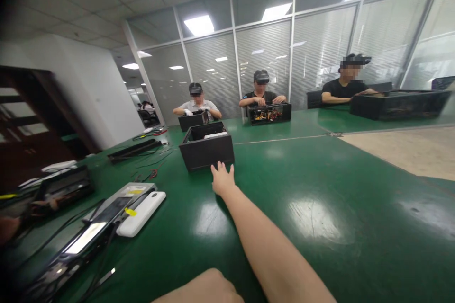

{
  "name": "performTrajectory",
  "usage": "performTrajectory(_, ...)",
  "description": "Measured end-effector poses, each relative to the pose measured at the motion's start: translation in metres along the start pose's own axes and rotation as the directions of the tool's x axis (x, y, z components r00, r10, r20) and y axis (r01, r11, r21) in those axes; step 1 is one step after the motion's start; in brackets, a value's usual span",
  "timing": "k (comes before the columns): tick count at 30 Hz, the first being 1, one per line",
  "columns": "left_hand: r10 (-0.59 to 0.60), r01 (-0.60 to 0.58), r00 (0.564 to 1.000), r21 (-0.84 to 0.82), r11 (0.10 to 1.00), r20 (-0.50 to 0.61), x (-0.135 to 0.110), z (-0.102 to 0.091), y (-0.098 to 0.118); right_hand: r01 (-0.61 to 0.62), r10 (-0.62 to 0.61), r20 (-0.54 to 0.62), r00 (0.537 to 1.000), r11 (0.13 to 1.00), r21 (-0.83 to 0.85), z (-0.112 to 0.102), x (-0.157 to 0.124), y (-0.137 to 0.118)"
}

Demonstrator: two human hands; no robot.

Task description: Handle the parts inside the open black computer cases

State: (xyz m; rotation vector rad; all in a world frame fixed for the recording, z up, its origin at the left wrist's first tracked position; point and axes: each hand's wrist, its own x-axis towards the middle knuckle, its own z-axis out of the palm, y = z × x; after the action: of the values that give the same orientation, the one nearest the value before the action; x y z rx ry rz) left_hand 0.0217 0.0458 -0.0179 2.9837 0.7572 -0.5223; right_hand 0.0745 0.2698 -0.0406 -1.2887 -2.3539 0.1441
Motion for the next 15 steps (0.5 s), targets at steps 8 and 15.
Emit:
performTrajectory(8, -0.376, 0.346, 0.919, -0.694, 0.632, 0.116, 0.024, 0.007, -0.128, 0.031, -0.014, -0.102, 0.995, 0.987, 0.158, 0.021, -0.040, 0.031)
performTrajectory(15, -0.716, 0.289, 0.588, -0.730, 0.619, -0.375, 0.034, 0.052, -0.185, -0.009, 0.092, -0.389, 0.917, 0.977, 0.211, -0.067, -0.093, 0.091)
